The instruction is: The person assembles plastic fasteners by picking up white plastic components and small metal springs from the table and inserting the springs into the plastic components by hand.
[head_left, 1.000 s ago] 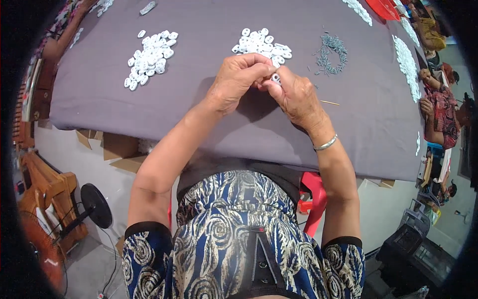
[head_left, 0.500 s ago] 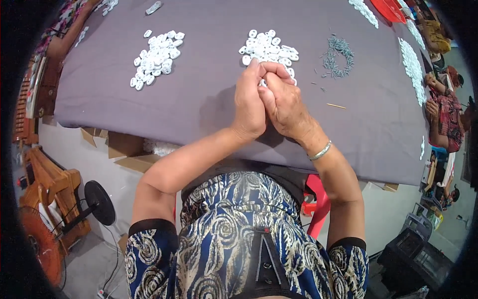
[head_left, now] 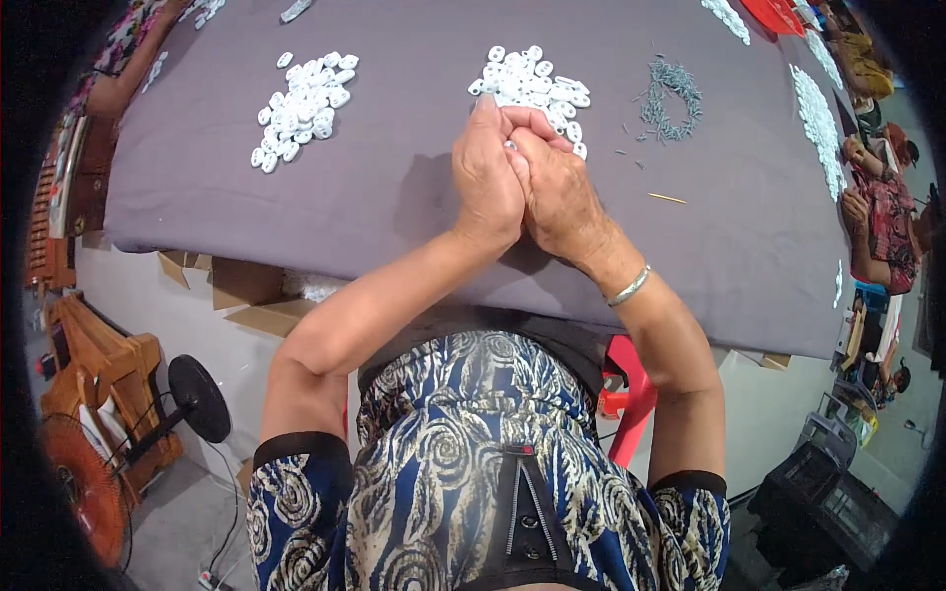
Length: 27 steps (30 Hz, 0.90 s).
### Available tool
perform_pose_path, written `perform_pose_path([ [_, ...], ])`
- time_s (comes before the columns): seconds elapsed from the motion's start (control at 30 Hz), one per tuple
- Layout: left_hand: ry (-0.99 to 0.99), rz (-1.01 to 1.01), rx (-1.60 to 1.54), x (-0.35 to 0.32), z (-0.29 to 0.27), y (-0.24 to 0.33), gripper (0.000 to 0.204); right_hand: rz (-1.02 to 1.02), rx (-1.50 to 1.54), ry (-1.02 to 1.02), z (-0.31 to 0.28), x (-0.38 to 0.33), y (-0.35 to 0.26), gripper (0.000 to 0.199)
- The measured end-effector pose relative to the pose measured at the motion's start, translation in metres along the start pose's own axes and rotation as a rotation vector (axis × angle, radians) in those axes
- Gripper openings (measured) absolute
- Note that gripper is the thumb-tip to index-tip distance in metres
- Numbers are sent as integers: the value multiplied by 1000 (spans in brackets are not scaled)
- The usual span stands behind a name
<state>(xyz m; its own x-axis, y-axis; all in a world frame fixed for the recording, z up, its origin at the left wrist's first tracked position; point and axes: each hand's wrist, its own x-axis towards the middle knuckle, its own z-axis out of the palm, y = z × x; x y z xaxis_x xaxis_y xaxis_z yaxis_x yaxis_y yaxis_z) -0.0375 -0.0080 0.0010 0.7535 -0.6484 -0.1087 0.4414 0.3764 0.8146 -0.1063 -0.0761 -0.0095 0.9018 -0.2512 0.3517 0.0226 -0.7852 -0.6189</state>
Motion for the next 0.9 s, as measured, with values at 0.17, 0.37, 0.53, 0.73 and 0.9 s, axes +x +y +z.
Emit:
perform_pose_path([
  [0.17, 24, -16, -65, 1, 1, 2, 55, 34, 37, 37, -3, 4, -6, 16],
  [0.37, -189, -78, -105, 3, -9, 8, 47, 45, -47, 85, -9, 5, -8, 25],
  [0.53, -242, -64, -145, 1, -11, 8, 45, 57, -79, 78, -13, 2, -2, 32],
  [0.73, -192, -83, -105, 2, -15, 5, 40, 52, -94, 61, -21, 1, 0, 34],
  [0.9, -102, -5, 59, -2, -20, 11, 30, 30, -187, 56, -30, 1, 5, 28],
])
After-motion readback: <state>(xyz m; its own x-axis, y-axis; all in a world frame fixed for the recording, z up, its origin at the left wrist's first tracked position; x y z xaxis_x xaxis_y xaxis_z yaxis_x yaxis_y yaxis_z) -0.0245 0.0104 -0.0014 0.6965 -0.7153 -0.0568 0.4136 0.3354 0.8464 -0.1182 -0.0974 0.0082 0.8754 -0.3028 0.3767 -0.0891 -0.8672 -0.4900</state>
